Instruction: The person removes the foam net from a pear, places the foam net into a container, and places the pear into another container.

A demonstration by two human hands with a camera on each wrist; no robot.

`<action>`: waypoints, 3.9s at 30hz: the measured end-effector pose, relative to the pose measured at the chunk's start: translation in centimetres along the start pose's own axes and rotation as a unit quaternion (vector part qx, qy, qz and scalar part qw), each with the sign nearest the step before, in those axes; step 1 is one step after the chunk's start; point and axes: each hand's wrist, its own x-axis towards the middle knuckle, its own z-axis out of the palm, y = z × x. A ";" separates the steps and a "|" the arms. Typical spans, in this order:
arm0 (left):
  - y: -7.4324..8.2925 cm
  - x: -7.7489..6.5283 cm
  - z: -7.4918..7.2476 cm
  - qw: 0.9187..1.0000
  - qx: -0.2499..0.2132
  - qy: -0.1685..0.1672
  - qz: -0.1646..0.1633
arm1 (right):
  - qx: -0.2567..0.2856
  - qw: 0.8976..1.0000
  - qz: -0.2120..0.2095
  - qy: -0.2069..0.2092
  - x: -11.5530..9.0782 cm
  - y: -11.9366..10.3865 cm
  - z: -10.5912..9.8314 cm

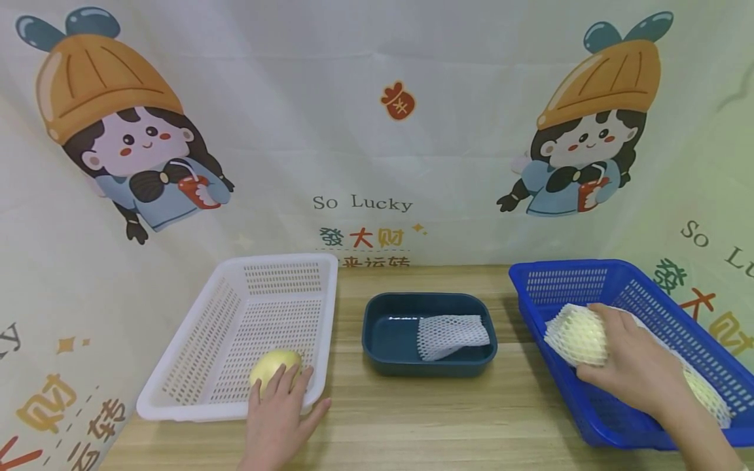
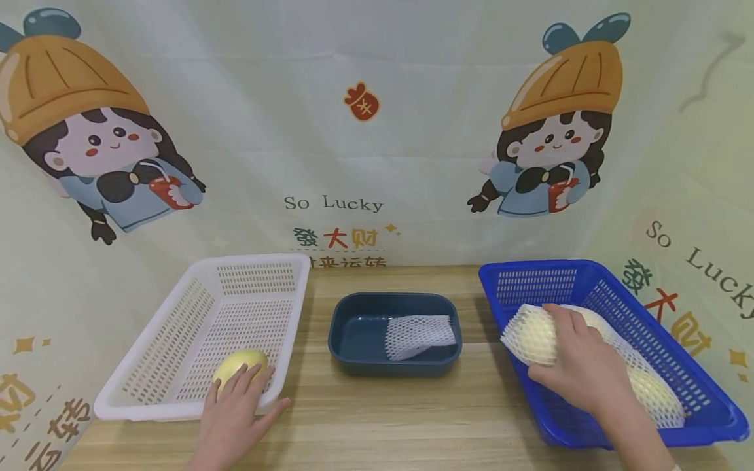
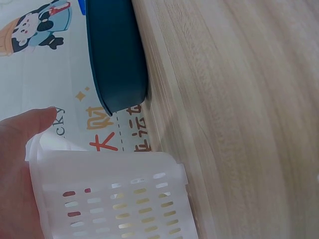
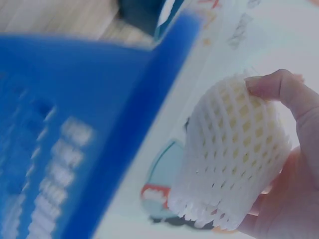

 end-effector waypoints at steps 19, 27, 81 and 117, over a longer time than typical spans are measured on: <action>-0.1 -0.1 0.0 1.000 0.001 0.008 0.005 | 0.074 0.985 -0.143 0.059 -1.7 -10.8 8.2; -0.1 0.0 0.0 1.000 0.003 0.010 0.007 | 0.075 0.982 -0.172 -0.018 -2.5 -11.9 11.7; 6.6 0.3 0.5 0.981 -0.110 0.018 0.160 | 0.125 0.968 -0.181 -0.117 -3.5 -11.3 13.9; 11.2 0.4 4.5 0.961 -0.151 -0.141 0.182 | 0.102 0.955 -0.277 -0.033 -3.6 -9.3 13.1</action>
